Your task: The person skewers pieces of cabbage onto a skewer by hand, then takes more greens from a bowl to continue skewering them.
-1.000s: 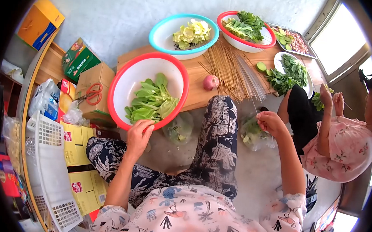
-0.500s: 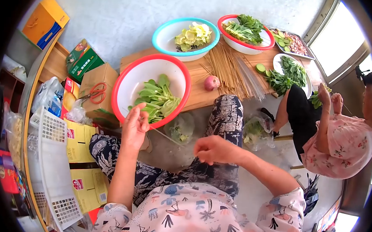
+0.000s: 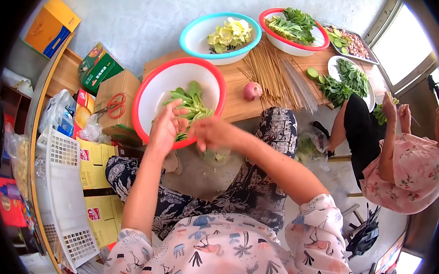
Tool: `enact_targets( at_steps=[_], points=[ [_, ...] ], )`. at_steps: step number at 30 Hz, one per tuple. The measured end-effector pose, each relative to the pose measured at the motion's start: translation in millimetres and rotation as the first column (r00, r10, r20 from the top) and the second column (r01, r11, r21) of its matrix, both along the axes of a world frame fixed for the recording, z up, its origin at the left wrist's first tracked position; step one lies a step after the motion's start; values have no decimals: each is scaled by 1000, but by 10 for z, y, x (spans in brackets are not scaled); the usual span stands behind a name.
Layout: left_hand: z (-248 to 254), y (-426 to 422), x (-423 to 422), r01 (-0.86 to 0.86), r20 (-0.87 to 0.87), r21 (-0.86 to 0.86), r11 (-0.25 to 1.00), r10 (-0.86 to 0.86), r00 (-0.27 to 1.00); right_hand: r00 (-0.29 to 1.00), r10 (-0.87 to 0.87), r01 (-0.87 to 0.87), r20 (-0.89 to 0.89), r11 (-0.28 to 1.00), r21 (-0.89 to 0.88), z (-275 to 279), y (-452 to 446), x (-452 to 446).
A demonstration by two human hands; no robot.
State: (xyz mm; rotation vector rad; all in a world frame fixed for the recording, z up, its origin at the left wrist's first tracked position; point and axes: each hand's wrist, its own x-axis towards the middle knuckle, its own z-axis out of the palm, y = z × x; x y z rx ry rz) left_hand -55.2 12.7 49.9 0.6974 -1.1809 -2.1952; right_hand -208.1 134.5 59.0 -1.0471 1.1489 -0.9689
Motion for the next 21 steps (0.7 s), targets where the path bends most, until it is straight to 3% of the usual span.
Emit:
enact_targets(
  at_steps=[2,3,4,5,6,8,10,12,14,17,18,21],
  points=[
    [-139,-290,-134,-10,265,-365,931,114,957,995,-92,89,48,994,66,-79,-156,-221],
    [-219,-428,-130,-6,270,-367,930,113,956,983,-179,176,46,981,77,-186,-196,-356],
    [-285,-559,-119,179,460,-653,736,198,866,962,-268,263,44,961,89,-239,-216,-429],
    [-375,-649,-129,409,575,-795,448,342,743,960,-274,269,50,959,89,-301,-236,-472],
    [-428,-636,-149,419,582,-791,446,335,741,939,-339,334,60,939,80,-325,-231,-489],
    [-564,-573,-153,544,534,-835,83,360,765,911,-408,402,69,912,80,-369,-213,-522],
    [-572,-431,-231,643,628,-762,73,324,708,895,-424,419,139,906,64,-324,-208,-499],
    [-674,-376,-284,696,639,-711,-103,320,700,897,-421,416,133,907,66,-321,-216,-500],
    [-758,-394,-312,713,652,-694,-97,336,680,898,-423,417,124,906,72,-332,-192,-510],
    [-788,-535,-286,721,692,-687,93,389,609,899,-424,418,105,905,75,-335,-168,-531],
    [-807,-594,-262,724,696,-683,93,384,607,897,-428,421,107,903,80,-316,-153,-536],
    [-1040,-941,-123,529,596,-803,274,380,707,899,-427,421,96,904,78,-284,-131,-544]
  ],
)
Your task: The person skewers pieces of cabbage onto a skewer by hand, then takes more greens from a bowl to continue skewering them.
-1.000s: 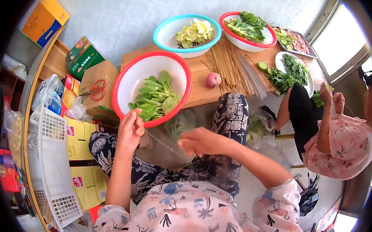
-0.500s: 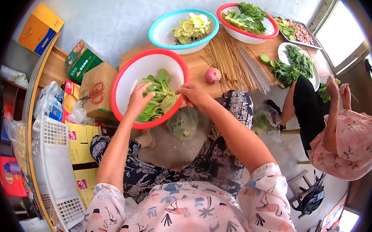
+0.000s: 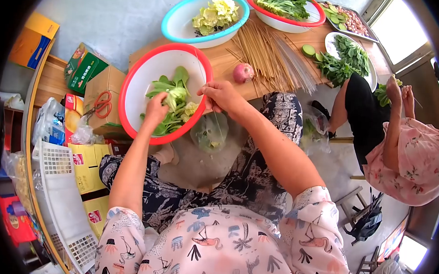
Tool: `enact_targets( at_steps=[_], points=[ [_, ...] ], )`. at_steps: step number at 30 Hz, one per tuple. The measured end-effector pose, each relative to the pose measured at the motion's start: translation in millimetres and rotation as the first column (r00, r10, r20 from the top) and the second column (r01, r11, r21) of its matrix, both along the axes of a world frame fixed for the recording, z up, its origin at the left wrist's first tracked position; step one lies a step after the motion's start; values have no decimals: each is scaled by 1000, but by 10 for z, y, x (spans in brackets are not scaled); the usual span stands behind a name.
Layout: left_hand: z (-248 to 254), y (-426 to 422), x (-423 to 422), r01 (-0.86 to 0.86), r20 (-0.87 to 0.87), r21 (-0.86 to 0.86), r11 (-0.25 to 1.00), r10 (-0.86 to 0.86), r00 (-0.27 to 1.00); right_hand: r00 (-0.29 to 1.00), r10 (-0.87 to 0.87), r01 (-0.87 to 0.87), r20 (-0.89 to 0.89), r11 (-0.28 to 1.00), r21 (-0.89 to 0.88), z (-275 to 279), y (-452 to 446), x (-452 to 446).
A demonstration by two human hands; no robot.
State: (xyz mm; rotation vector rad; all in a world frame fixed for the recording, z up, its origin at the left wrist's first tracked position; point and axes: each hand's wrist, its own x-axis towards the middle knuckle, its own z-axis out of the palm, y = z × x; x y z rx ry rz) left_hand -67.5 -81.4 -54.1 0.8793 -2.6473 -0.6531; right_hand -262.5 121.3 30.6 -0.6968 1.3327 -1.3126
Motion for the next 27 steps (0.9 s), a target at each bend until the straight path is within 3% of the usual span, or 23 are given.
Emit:
enact_targets(
  at_steps=[1,2,3,4,5,7,14,27],
  points=[
    [46,-44,39,0,4,1,1000,0,1000,1000,-13,13,9,1000,-5,-2,0,-5],
    [90,-85,72,-125,-99,366,922,172,980,1000,-26,26,16,1000,-11,0,-3,-9],
    [152,-118,118,-181,-130,688,702,365,922,1000,-24,24,19,1000,-10,6,-3,-10],
    [239,-152,193,-157,-116,765,625,374,920,1000,-17,17,4,1000,-9,13,-1,-4],
    [310,-166,261,-163,-113,765,623,378,919,1000,-9,9,-10,1000,-8,13,0,3],
    [526,-132,374,-3,-181,925,381,447,876,1000,8,-8,-9,1000,-6,-3,-6,16],
    [565,-156,604,193,-247,963,186,339,908,996,70,-69,-50,998,5,28,-2,36],
    [915,-155,733,395,-406,910,125,461,789,996,58,-58,-65,998,5,18,9,32]
  ],
)
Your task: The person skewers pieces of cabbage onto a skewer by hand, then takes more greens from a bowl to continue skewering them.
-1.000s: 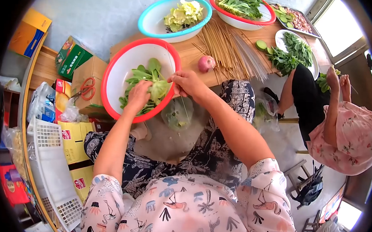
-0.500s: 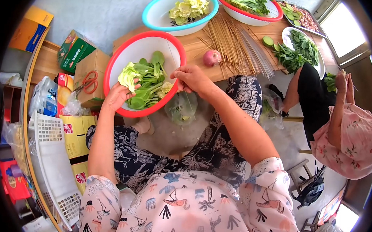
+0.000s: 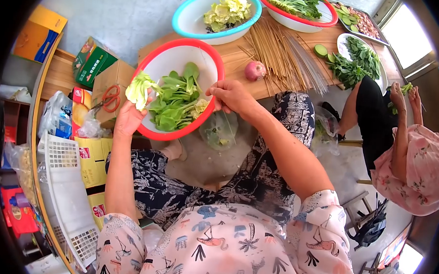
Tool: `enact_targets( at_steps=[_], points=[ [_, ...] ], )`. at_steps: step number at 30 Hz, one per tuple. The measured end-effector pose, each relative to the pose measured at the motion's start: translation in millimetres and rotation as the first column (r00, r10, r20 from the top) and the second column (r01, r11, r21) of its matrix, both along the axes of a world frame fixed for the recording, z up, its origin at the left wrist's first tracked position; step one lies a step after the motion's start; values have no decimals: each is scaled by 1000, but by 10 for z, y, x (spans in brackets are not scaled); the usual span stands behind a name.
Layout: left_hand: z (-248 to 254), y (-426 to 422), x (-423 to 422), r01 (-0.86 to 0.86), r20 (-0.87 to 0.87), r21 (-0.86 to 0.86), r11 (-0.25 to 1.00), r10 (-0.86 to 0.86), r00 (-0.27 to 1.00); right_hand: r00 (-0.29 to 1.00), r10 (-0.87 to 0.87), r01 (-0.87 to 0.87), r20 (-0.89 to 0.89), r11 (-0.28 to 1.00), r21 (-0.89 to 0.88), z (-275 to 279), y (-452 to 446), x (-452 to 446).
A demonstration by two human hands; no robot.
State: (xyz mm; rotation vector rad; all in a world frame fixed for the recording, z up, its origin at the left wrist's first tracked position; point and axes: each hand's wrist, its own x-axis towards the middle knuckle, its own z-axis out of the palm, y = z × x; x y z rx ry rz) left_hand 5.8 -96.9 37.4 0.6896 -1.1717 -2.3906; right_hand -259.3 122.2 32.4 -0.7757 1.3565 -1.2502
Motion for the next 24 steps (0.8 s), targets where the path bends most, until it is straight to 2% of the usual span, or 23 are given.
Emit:
enact_targets(
  at_steps=[3,9,11,12,14,18,22,24],
  points=[
    [151,57,-25,2,-18,-58,998,-3,1000,1000,26,-25,7,999,-27,-63,-26,0],
    [427,238,-212,54,-17,-107,993,-56,998,996,-87,86,9,974,-208,-119,-153,61],
    [453,290,-270,75,-5,-135,988,-76,997,976,-117,157,181,961,-226,-50,-209,113],
    [470,323,-304,92,8,-160,983,-92,996,977,-119,159,177,960,-230,-42,-246,145],
    [503,425,-364,92,38,-211,973,-86,996,939,-154,234,307,941,-244,-40,-338,226],
    [514,592,-445,156,89,-200,967,-140,986,928,-129,224,350,943,-246,12,-498,377],
    [457,627,-408,248,115,-215,945,-228,967,939,-58,135,338,969,-208,-62,-565,453],
    [427,611,-386,277,104,-109,955,-267,958,930,-64,138,361,973,-185,-96,-579,468]
  ],
)
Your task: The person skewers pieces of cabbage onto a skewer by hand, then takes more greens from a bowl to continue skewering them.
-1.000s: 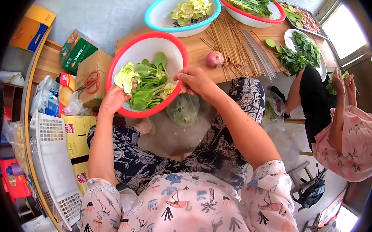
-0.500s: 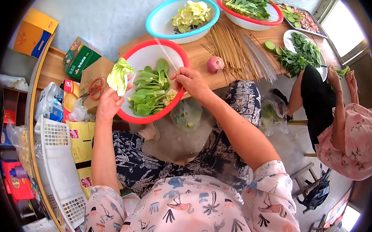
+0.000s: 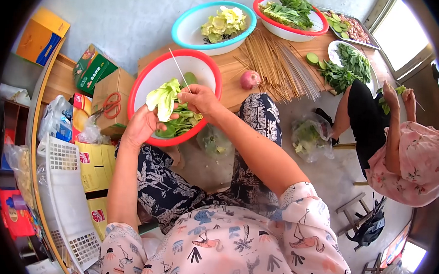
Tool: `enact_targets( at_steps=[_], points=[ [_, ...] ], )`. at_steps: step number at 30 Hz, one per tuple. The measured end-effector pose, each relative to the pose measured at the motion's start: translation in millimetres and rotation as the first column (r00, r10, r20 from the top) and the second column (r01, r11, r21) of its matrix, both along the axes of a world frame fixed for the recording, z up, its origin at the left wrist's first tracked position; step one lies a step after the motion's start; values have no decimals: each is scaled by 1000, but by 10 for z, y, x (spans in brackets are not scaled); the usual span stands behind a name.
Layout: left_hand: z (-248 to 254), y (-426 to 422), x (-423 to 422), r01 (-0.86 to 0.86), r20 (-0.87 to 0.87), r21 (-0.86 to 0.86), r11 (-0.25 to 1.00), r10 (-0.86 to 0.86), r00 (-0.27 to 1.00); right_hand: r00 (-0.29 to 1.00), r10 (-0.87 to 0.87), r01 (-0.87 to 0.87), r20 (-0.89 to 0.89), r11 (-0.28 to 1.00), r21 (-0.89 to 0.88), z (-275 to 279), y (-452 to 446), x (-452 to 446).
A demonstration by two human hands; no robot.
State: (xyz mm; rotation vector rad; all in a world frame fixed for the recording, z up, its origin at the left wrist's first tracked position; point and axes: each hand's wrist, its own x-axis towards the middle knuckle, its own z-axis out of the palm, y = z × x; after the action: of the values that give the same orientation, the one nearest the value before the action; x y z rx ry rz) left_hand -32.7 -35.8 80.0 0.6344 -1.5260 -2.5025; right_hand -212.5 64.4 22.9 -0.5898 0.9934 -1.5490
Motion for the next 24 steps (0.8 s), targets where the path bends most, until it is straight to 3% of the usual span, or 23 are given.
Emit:
enact_targets(
  at_steps=[2,7,9,10,12,15,20,22,24],
  points=[
    [-8,-20,31,-33,-1,0,999,33,999,997,7,-6,72,1000,-27,-73,-9,3],
    [-41,6,49,-98,3,-9,995,98,995,999,40,-40,0,999,6,-51,13,42],
    [-184,-25,20,-109,111,-258,960,142,984,998,52,-51,-32,999,15,-57,22,61],
    [-299,-53,15,-109,108,-254,961,141,984,999,39,-39,-8,999,15,-47,34,62],
    [-455,-87,-22,-319,-7,-155,935,322,947,1000,22,-23,12,1000,16,-38,60,39],
    [-499,-33,9,-457,26,-88,885,461,887,999,6,-10,44,997,76,-8,104,-21],
    [-525,-38,102,-393,88,-171,904,411,907,984,-50,69,-173,992,104,-16,66,-71],
    [-536,-6,112,-180,202,-409,894,282,938,972,-3,38,-237,989,143,74,63,-46],
    [-571,15,102,-126,221,-432,893,240,945,955,45,11,-292,982,187,31,39,-7]
  ],
)
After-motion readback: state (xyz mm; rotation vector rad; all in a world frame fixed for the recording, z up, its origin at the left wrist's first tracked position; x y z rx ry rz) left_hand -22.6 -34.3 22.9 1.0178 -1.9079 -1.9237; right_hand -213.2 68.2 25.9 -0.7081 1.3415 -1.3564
